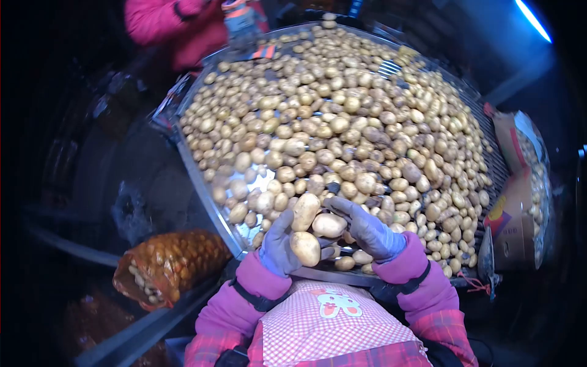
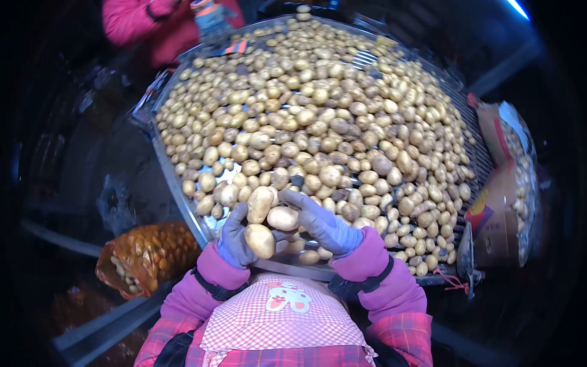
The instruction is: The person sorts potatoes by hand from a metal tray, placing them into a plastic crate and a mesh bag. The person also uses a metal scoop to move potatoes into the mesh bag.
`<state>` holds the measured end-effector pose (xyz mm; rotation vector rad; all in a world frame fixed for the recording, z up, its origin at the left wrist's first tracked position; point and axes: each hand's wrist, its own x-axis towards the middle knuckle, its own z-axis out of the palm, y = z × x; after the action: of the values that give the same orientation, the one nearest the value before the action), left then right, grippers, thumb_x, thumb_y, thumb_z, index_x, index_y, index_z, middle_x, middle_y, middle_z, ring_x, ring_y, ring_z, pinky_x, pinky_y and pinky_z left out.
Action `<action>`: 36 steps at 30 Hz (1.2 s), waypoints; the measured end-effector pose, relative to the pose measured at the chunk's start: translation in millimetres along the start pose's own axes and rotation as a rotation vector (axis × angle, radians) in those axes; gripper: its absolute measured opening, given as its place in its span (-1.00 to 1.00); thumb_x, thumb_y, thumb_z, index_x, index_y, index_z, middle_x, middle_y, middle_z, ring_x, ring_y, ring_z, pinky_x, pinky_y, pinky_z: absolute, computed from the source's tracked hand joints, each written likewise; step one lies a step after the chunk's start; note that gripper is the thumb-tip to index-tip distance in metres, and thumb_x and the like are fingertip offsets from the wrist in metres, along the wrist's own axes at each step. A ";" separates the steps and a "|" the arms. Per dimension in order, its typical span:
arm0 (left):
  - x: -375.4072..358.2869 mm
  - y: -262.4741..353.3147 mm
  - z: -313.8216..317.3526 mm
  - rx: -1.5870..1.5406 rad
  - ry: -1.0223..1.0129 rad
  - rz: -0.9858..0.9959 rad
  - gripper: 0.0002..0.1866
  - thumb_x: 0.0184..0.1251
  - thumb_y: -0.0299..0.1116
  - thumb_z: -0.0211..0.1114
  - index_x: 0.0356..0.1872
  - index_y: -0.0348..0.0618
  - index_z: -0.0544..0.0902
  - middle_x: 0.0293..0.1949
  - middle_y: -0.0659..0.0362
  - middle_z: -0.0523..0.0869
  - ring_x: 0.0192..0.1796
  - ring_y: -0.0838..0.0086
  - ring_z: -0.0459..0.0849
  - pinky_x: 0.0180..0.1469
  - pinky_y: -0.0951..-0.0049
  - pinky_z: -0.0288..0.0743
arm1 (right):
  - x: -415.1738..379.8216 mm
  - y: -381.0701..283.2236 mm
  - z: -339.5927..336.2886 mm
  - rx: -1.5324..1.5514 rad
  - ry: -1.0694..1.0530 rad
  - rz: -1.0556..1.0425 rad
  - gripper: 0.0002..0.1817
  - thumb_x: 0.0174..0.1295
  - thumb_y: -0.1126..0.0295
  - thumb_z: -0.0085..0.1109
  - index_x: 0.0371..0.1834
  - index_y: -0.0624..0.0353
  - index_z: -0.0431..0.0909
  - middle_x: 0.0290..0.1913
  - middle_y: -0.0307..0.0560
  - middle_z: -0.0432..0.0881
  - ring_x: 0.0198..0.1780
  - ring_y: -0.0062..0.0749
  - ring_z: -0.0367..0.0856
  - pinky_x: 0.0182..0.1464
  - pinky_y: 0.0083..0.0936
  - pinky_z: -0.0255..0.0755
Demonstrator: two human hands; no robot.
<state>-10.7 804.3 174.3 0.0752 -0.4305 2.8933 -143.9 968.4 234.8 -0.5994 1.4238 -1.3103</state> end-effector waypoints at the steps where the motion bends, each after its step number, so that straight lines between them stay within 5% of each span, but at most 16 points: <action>1: -7.6 3.3 2.3 0.030 -0.061 0.040 -0.32 0.45 0.12 -0.10 0.43 -0.11 0.23 0.44 -0.06 0.22 0.48 0.09 0.17 0.47 0.01 0.07 | 5.6 4.2 11.0 0.221 -0.081 -0.105 -0.29 0.42 0.08 -0.07 0.50 0.25 -0.01 0.47 0.04 0.15 0.49 -0.25 0.10 0.48 -0.31 0.03; 4: -23.4 18.3 17.4 0.282 0.035 0.093 -0.32 0.40 0.15 0.00 0.35 -0.13 0.31 0.22 -0.05 0.45 0.21 0.07 0.45 0.17 0.01 0.37 | 34.8 16.6 28.8 0.359 -0.043 -0.217 -0.30 0.44 0.09 -0.07 0.47 0.33 0.03 0.46 0.08 0.16 0.48 -0.20 0.13 0.48 -0.32 0.03; 6: -39.4 18.4 31.3 0.269 0.173 0.250 -0.39 0.37 0.13 0.08 0.22 -0.16 0.43 -0.03 0.03 0.63 -0.07 0.21 0.65 -0.16 0.14 0.56 | 53.0 16.9 36.1 -0.291 -0.108 -0.235 -0.30 0.34 0.17 0.12 0.42 0.34 0.14 0.39 0.10 0.27 0.42 -0.17 0.25 0.41 -0.28 0.16; 9: -85.1 40.6 -5.7 0.202 0.083 0.261 -0.47 0.45 -0.01 0.01 0.22 -0.23 0.44 0.08 0.00 0.61 0.09 0.28 0.60 0.20 0.31 0.45 | 80.6 6.8 85.4 -0.706 -0.150 -0.268 -0.31 0.23 0.24 0.27 0.36 0.33 0.26 0.24 0.05 0.47 0.27 -0.19 0.44 0.28 -0.32 0.34; 14: -165.1 48.3 27.9 0.266 0.423 0.543 -0.46 0.48 0.01 -0.08 0.33 -0.06 0.37 0.17 0.05 0.58 -0.14 0.31 0.70 -0.03 0.23 0.59 | 128.1 -2.9 131.6 -0.233 -0.220 -0.009 -0.42 0.22 0.31 0.24 0.26 0.35 0.35 0.08 0.01 0.59 0.04 -0.33 0.60 0.07 -0.48 0.49; 18: -264.1 90.9 -6.2 0.607 0.826 1.254 -0.58 0.40 -0.09 0.09 0.07 -0.20 0.55 -0.06 0.08 0.67 -0.29 0.42 0.68 -0.30 0.43 0.61 | 145.3 -21.2 146.8 -0.064 -0.069 -0.010 -0.48 0.19 0.40 0.18 0.21 0.38 0.38 0.01 0.00 0.61 -0.06 -0.39 0.62 -0.03 -0.51 0.53; 22: -378.5 139.5 18.9 0.256 0.821 1.898 -0.57 0.22 -0.18 0.31 0.03 -0.25 0.59 -0.06 0.13 0.66 0.03 0.32 0.62 0.05 0.36 0.54 | 140.0 -19.6 133.6 -0.125 0.003 0.044 -0.50 0.14 0.42 0.21 0.17 0.37 0.44 -0.01 -0.04 0.61 -0.05 -0.43 0.61 0.03 -0.49 0.51; 24: -486.9 189.3 -55.2 0.805 0.896 1.796 -0.55 0.49 -0.18 -0.11 0.22 -0.22 0.49 0.19 0.15 0.55 0.19 0.36 0.52 0.28 0.40 0.34 | 136.6 -9.7 120.6 -0.221 0.059 0.037 -0.49 0.17 0.36 0.22 0.19 0.34 0.44 -0.03 -0.05 0.63 -0.06 -0.42 0.61 -0.01 -0.49 0.52; 26: -462.7 185.3 8.9 0.718 0.575 1.611 -0.54 0.48 -0.14 -0.07 0.27 -0.09 0.49 0.38 0.06 0.37 0.38 0.32 0.35 0.35 0.33 0.23 | 127.6 -14.5 119.4 -0.213 0.109 0.036 -0.48 0.21 0.29 0.21 0.21 0.31 0.44 -0.05 -0.06 0.64 -0.07 -0.40 0.61 -0.04 -0.50 0.52; 27: -482.9 203.2 -22.5 1.079 1.039 1.602 -0.53 0.45 -0.15 -0.05 0.31 -0.02 0.45 0.41 0.08 0.33 0.42 0.29 0.28 0.41 0.29 0.13 | 122.9 -24.3 127.1 -0.154 0.120 0.077 -0.49 0.21 0.29 0.22 0.20 0.29 0.45 -0.05 -0.07 0.64 -0.07 -0.40 0.60 -0.05 -0.50 0.52; 28: -502.6 220.0 -53.0 1.605 1.982 1.172 -0.51 0.42 -0.15 -0.03 0.35 0.05 0.40 0.44 0.10 0.29 0.46 0.26 0.22 0.46 0.25 0.02 | 119.4 -28.5 130.3 -0.130 0.154 0.106 -0.49 0.23 0.28 0.21 0.22 0.28 0.44 -0.04 -0.07 0.63 -0.08 -0.40 0.61 -0.05 -0.50 0.53; 29: -522.0 235.4 -82.6 1.712 2.537 0.771 -0.48 0.40 -0.15 0.00 0.39 0.11 0.36 0.46 0.12 0.25 0.49 0.23 0.15 0.51 0.21 -0.08 | 115.3 -31.0 131.7 -0.103 0.168 0.152 -0.49 0.24 0.28 0.21 0.23 0.26 0.43 -0.03 -0.06 0.63 -0.10 -0.40 0.62 -0.05 -0.51 0.53; 30: -532.2 249.7 -121.4 2.019 2.458 0.057 -0.49 0.41 -0.19 -0.02 0.37 0.04 0.37 0.45 0.10 0.26 0.49 0.19 0.15 0.53 0.20 -0.13 | 114.3 -29.5 129.0 -0.111 0.176 0.172 -0.49 0.26 0.28 0.20 0.25 0.26 0.41 -0.01 -0.06 0.62 -0.11 -0.40 0.64 -0.05 -0.51 0.53; 32: -529.3 272.7 -139.8 2.218 2.248 -0.649 -0.51 0.41 -0.23 -0.03 0.35 -0.02 0.38 0.44 0.07 0.27 0.48 0.15 0.15 0.54 0.18 -0.17 | 114.9 -26.6 129.6 -0.110 0.170 0.157 -0.47 0.28 0.29 0.18 0.29 0.25 0.36 0.00 -0.06 0.62 -0.14 -0.40 0.67 -0.05 -0.50 0.55; 35: -503.5 259.3 -125.2 1.432 2.485 0.718 -0.50 0.35 -0.35 0.06 0.33 -0.13 0.39 0.35 -0.03 0.37 0.44 0.09 0.22 0.47 0.16 0.10 | 112.0 -22.2 124.4 -0.117 0.199 0.124 -0.45 0.27 0.29 0.22 0.29 0.26 0.36 0.01 -0.08 0.62 -0.11 -0.38 0.67 -0.03 -0.46 0.57; 36: -488.2 250.9 -97.1 1.453 2.541 0.808 -0.51 0.35 -0.35 0.07 0.31 -0.14 0.40 0.33 -0.06 0.39 0.42 0.09 0.26 0.43 0.16 0.17 | 112.9 -21.9 123.6 -0.045 0.211 0.124 -0.46 0.26 0.29 0.24 0.28 0.26 0.37 0.01 -0.08 0.62 -0.12 -0.40 0.67 -0.05 -0.46 0.58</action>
<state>408.8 498.9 -29.2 2.3259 -1.5695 -0.4941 -73.4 815.0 234.9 -0.4044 1.6395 -1.2738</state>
